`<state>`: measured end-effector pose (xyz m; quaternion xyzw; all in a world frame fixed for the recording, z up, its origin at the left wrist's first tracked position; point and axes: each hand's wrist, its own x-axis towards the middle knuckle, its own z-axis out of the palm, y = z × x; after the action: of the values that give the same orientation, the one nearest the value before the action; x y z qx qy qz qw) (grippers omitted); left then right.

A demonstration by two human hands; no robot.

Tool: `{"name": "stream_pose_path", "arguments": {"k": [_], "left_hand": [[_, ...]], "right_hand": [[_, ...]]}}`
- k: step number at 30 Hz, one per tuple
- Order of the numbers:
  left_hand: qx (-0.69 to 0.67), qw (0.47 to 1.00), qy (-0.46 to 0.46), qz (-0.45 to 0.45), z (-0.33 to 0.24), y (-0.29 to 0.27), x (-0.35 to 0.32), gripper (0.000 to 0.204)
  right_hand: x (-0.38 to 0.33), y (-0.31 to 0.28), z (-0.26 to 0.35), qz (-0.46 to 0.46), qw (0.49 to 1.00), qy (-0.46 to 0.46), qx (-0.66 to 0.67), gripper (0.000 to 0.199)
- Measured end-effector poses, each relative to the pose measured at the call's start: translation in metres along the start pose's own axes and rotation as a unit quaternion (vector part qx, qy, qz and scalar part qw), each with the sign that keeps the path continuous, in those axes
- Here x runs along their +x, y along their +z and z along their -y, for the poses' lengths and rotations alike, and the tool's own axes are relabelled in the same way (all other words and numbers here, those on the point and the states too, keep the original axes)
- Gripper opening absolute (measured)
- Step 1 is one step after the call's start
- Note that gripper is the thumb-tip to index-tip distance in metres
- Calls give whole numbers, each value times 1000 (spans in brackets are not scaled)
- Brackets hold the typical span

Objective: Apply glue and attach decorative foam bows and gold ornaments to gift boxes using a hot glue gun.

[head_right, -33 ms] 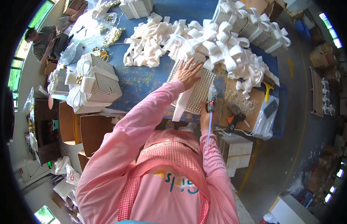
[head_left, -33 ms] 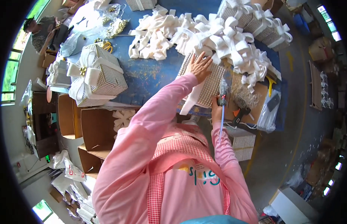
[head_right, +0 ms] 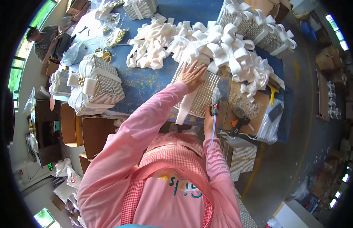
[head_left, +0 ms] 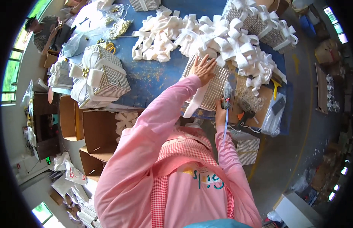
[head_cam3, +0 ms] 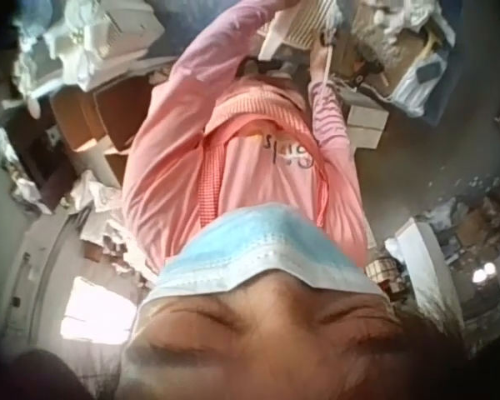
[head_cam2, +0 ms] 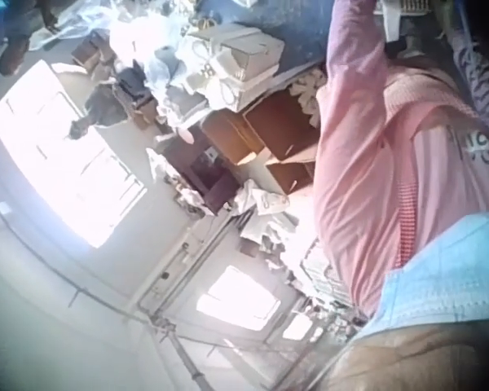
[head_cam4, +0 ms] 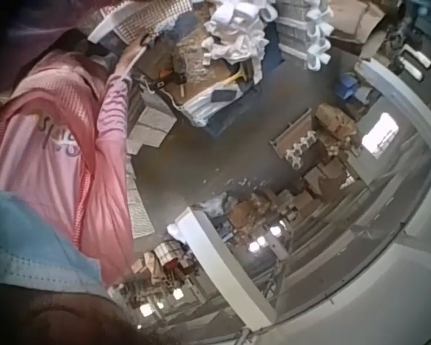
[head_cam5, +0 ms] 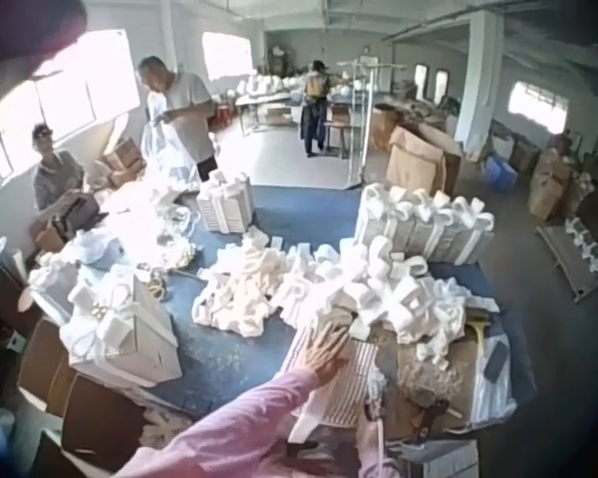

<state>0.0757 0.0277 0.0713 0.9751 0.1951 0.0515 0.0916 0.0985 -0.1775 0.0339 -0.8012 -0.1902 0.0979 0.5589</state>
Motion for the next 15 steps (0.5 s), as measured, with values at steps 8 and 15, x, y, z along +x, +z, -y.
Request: {"name": "stream_pose_path", "arguments": {"k": [8,15], "left_hand": [[-68,997,27,26,-15,-3,-109,62],[-155,980,-58,-111,-4,-35,-179,43]], "right_hand": [[7,0,3,6,999,2,51,21],[5,-6,4,24,998,32,52,25]]}}
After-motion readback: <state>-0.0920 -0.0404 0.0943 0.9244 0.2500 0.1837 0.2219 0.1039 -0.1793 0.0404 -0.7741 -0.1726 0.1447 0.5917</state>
